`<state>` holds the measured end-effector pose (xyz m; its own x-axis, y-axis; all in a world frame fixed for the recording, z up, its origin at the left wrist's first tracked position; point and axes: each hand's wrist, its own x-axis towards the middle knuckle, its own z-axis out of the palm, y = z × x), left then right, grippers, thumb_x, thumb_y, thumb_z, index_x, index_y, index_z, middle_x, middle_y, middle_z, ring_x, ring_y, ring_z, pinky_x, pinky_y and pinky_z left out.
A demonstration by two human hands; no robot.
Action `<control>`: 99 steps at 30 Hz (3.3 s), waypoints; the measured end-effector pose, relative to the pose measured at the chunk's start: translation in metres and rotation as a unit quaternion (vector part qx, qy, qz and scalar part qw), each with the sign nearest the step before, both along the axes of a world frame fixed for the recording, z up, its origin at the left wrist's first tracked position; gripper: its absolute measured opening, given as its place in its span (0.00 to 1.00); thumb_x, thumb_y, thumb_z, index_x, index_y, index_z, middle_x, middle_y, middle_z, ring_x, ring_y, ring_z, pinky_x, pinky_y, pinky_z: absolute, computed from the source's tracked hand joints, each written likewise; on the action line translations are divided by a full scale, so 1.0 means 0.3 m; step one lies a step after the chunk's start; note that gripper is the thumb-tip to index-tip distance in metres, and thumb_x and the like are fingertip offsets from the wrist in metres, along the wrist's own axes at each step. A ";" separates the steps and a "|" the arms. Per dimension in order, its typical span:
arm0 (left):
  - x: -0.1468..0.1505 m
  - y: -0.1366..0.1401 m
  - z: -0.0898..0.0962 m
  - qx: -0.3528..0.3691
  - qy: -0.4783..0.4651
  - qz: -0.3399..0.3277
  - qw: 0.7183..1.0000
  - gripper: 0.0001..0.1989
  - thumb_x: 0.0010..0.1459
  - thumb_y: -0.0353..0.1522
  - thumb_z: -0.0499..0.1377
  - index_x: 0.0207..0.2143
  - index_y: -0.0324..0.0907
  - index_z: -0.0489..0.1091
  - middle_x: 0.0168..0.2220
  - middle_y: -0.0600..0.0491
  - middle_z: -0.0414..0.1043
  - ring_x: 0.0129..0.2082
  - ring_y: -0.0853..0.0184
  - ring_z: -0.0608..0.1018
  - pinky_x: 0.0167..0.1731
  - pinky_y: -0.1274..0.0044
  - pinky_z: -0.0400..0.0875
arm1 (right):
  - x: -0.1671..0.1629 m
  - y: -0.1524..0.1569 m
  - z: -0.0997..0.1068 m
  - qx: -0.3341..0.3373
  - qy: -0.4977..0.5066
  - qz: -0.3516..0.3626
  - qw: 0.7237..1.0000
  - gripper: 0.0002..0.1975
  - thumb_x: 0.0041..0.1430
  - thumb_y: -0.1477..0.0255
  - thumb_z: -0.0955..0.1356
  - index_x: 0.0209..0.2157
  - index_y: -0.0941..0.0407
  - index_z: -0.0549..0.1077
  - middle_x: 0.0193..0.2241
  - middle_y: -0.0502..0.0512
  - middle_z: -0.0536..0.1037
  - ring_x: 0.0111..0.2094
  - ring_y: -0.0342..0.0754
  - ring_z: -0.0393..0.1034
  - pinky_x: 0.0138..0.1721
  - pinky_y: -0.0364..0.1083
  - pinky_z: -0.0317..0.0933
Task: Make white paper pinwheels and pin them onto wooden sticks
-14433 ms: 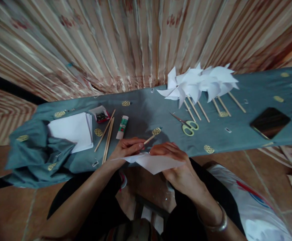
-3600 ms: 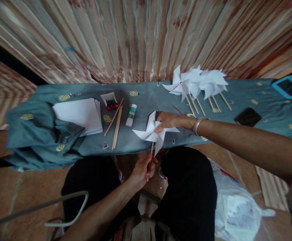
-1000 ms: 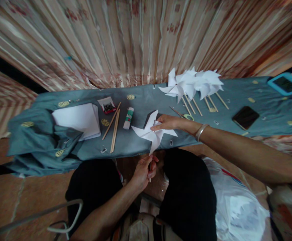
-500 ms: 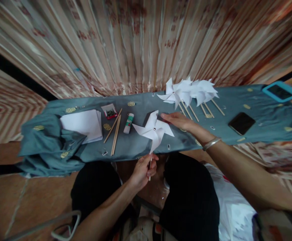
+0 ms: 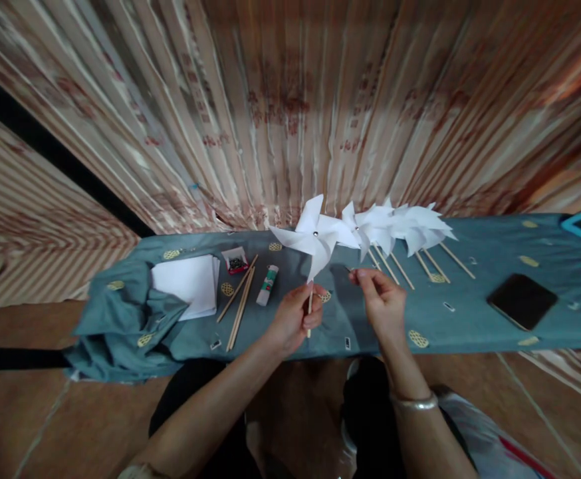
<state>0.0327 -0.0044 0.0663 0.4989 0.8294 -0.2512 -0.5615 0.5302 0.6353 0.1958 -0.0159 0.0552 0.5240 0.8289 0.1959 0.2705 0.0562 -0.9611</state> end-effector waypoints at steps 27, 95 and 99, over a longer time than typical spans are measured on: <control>-0.057 0.106 -0.080 0.080 0.174 0.078 0.978 0.24 0.50 0.53 0.62 0.26 0.39 0.74 0.20 0.56 0.64 0.20 0.73 0.63 0.20 0.79 0.52 | -0.194 0.014 -0.113 -0.161 0.137 0.388 0.897 0.20 0.49 0.50 0.74 0.24 0.54 0.80 0.20 0.51 0.75 0.24 0.44 0.66 0.28 0.44 0.62; -0.009 0.070 -0.177 0.023 0.196 0.081 0.977 0.19 0.30 0.39 0.77 0.27 0.40 0.81 0.28 0.50 0.81 0.27 0.69 0.77 0.34 0.76 0.70 | 0.080 0.119 -0.084 -0.005 0.069 0.082 0.994 0.23 0.46 0.47 0.75 0.24 0.54 0.81 0.25 0.54 0.82 0.26 0.46 0.72 0.33 0.47 0.68; -0.005 0.057 -0.184 0.030 0.207 0.065 0.976 0.18 0.31 0.39 0.76 0.26 0.41 0.81 0.27 0.51 0.81 0.26 0.69 0.76 0.33 0.76 0.70 | 0.139 0.150 -0.082 0.049 0.037 -0.011 0.998 0.18 0.47 0.52 0.75 0.25 0.54 0.79 0.24 0.52 0.81 0.25 0.45 0.71 0.33 0.48 0.68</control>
